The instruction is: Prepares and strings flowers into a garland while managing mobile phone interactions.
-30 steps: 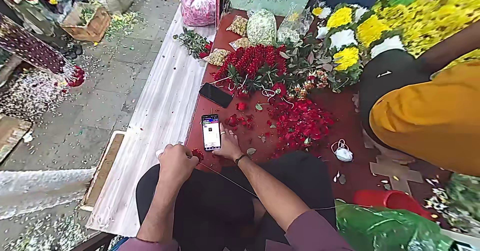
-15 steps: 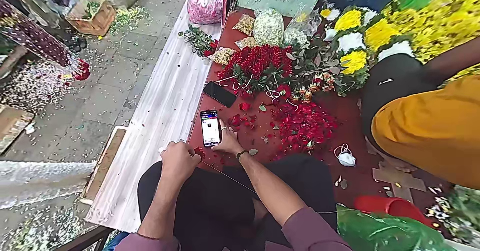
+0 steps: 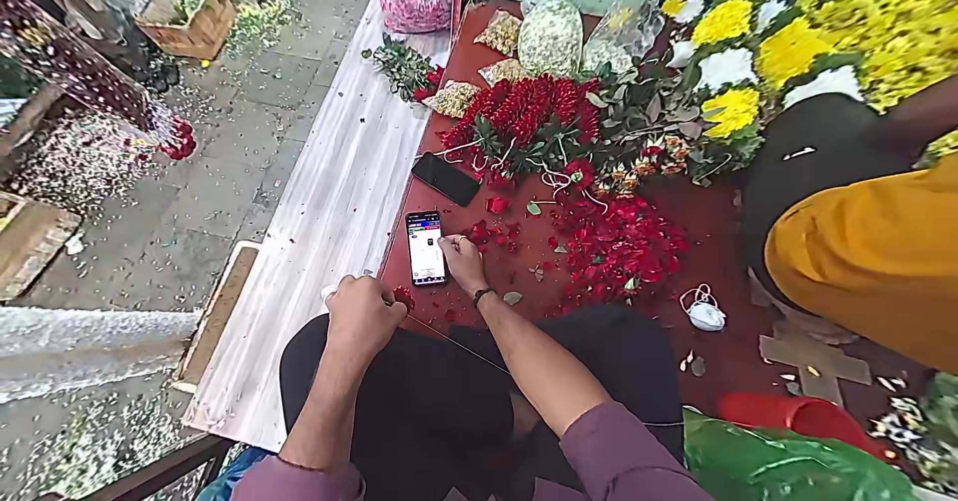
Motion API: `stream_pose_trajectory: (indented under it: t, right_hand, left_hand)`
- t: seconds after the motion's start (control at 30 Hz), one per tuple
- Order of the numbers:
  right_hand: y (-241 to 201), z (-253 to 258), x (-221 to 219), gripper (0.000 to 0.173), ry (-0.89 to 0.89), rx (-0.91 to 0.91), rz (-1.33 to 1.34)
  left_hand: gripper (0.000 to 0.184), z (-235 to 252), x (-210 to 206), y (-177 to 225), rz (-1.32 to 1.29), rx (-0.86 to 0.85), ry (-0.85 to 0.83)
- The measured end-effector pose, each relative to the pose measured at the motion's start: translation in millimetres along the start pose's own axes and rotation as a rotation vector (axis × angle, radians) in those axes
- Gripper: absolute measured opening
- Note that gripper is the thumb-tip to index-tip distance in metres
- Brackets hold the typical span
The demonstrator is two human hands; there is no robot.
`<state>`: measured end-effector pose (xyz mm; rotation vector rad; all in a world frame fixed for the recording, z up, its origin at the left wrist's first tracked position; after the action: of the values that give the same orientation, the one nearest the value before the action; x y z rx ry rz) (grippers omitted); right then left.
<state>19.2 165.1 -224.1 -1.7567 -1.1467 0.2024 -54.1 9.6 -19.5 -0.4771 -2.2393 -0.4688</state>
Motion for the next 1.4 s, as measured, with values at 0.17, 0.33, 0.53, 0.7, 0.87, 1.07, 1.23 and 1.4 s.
stream_pose_trajectory:
  t: [0.17, 0.33, 0.53, 0.7, 0.87, 1.07, 1.23, 1.4]
  right_hand:
    - [4, -5, 3, 0.036, -0.070, 0.062, 0.112]
    - [-2, -2, -1, 0.040, -0.023, 0.004, -0.025]
    - [-5, 5, -2, 0.046, 0.014, -0.053, -0.098]
    - [0, -1, 1, 0.040, -0.012, -0.003, -0.041]
    - [5, 1, 0, 0.035, -0.048, 0.047, 0.022]
    - [3, 1, -2, 0.044, -0.003, 0.025, -0.025]
    - [-4, 3, -10, 0.055, 0.083, -0.037, -0.225]
    - [-9, -1, -15, 0.074, 0.122, -0.036, -0.341]
  left_hand:
    - [0.019, -2, 0, 2, -0.016, -0.016, 0.002]
    - [0.018, -3, -1, 1, -0.011, -0.006, 0.004]
    - [0.018, 0, -2, 2, 0.002, -0.005, -0.015]
    - [0.018, 1, -3, 1, -0.015, -0.011, -0.008]
    - [0.018, 0, -2, 1, -0.016, -0.016, -0.005]
    - [0.018, 0, -2, 3, 0.002, -0.011, -0.012]
    - [0.018, 3, -5, 4, 0.004, 0.003, -0.019]
    - [0.018, 5, -6, 4, 0.010, 0.012, -0.039]
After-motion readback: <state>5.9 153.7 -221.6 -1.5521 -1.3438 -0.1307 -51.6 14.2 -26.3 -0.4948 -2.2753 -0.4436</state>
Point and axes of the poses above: each hand's wrist, its own z-axis towards the middle knuckle, its own x-axis out of the back of the hand, y = z × x, the point moved 5 cm from there along z, towards the middle knuckle, and after that the axes turned 2 degrees about -x, right-handed, at the moved point
